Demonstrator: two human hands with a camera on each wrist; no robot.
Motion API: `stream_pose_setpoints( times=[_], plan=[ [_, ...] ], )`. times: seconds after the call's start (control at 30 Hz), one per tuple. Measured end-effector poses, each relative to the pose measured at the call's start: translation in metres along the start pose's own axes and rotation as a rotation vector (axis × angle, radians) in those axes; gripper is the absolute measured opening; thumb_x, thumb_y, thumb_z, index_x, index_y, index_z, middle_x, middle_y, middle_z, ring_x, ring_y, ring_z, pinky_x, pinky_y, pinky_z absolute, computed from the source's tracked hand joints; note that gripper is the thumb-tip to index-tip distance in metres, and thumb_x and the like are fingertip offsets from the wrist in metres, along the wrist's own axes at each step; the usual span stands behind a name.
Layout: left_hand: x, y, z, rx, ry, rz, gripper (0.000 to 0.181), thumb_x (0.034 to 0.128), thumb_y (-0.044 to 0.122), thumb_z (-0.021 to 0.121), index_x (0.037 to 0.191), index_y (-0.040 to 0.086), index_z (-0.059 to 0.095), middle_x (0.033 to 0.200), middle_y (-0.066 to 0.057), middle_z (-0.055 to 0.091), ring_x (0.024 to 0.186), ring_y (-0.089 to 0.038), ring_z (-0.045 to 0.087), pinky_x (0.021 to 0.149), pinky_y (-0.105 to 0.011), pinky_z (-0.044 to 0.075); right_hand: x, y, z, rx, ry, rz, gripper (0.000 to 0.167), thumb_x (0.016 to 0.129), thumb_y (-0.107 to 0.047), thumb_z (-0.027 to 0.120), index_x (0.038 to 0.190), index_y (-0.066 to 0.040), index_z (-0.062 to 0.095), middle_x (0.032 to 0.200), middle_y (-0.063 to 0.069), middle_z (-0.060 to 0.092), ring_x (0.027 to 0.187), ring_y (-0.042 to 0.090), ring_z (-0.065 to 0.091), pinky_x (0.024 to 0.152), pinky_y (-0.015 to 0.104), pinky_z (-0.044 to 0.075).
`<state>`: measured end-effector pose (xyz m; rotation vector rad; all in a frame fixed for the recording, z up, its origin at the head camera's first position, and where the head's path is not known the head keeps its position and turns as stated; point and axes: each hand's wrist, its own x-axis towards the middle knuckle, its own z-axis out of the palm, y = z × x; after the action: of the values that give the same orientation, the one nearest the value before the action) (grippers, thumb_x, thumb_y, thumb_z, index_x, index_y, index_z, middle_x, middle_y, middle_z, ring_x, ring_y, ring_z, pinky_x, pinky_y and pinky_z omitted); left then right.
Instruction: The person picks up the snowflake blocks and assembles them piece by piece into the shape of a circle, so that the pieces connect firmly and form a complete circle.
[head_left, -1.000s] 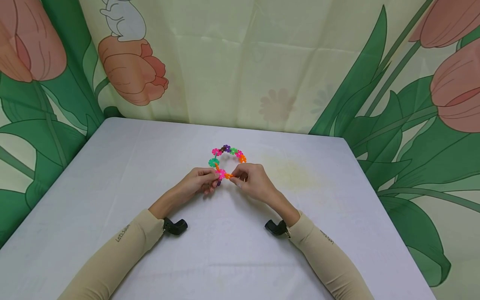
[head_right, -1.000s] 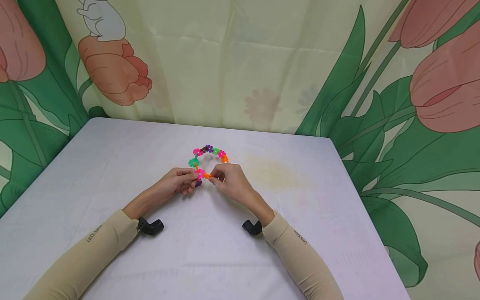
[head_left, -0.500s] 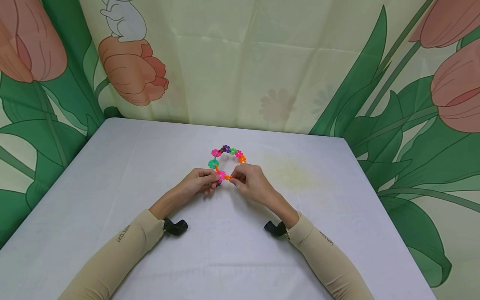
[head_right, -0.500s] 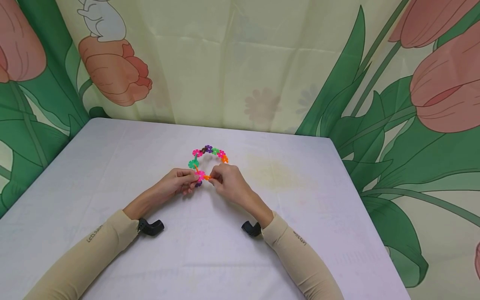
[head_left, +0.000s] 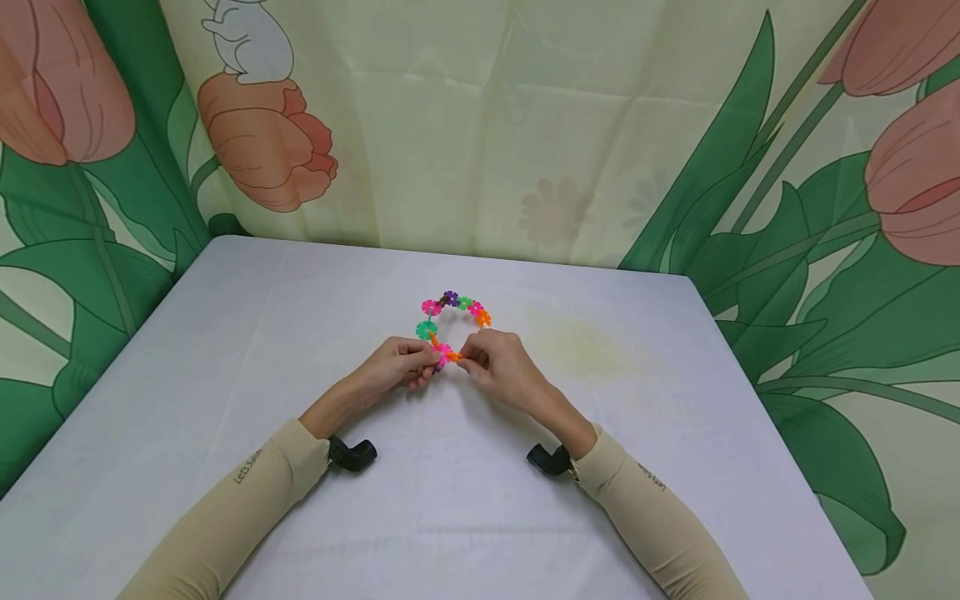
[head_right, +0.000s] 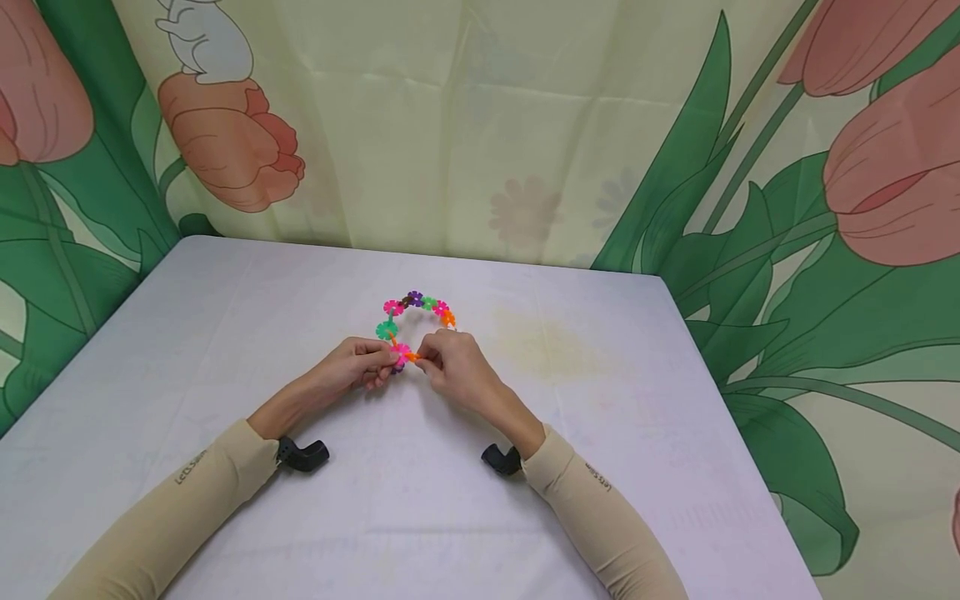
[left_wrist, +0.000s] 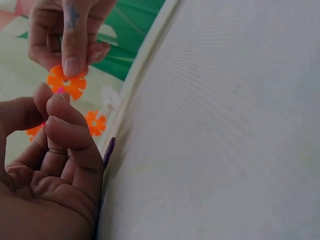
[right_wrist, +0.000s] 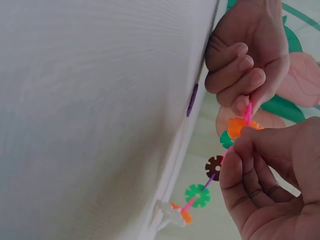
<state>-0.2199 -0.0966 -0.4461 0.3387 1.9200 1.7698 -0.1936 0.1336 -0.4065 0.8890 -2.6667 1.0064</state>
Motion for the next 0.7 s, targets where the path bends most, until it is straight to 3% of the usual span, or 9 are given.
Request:
stream_pose_setpoints(
  times=[0.17, 0.47, 0.6, 0.7],
  plan=[
    [-0.0002, 0.0008, 0.0011, -0.027, 0.013, -0.001, 0.025, 0.1076, 0.020, 0.060, 0.102, -0.004, 0.067, 0.077, 0.002, 0.063, 0.070, -0.011, 0.055, 0.059, -0.020, 0.045, 0.0004, 0.0013, 0.0011, 0.007, 0.013, 0.003, 0.006, 0.091, -0.002, 0.081, 0.087, -0.005, 0.076, 0.084, 0.008, 0.075, 0.071, 0.012, 0.066, 0.068, 0.022, 0.057],
    [0.0005, -0.0005, -0.0006, -0.065, 0.023, 0.018, 0.033, 0.1099, 0.022, 0.057, 0.108, -0.010, 0.063, 0.081, 0.000, 0.063, 0.070, -0.011, 0.055, 0.058, -0.021, 0.045, 0.0042, 0.0019, 0.0016, 0.041, 0.032, 0.046, 0.006, 0.092, -0.008, 0.081, 0.095, -0.003, 0.079, 0.088, 0.008, 0.077, 0.073, 0.014, 0.069, 0.071, 0.022, 0.058],
    [0.0018, 0.0010, -0.0024, -0.071, 0.043, 0.016, 0.031, 0.1098, 0.023, 0.056, 0.104, -0.006, 0.062, 0.081, 0.001, 0.062, 0.069, -0.011, 0.056, 0.060, -0.021, 0.045, 0.0055, 0.0026, 0.0026, 0.060, 0.006, 0.117, 0.013, 0.092, -0.012, 0.083, 0.101, -0.003, 0.079, 0.086, 0.007, 0.077, 0.071, 0.012, 0.067, 0.069, 0.021, 0.056],
    [0.0024, 0.0020, -0.0051, -0.068, 0.077, 0.017, 0.030, 0.1102, 0.024, 0.056, 0.103, -0.004, 0.061, 0.079, 0.002, 0.061, 0.068, -0.010, 0.055, 0.061, -0.021, 0.046, 0.0072, 0.0036, 0.0049, 0.068, -0.062, 0.197, 0.019, 0.092, -0.014, 0.083, 0.105, -0.002, 0.078, 0.085, 0.006, 0.076, 0.070, 0.010, 0.065, 0.067, 0.020, 0.054]
  ],
)
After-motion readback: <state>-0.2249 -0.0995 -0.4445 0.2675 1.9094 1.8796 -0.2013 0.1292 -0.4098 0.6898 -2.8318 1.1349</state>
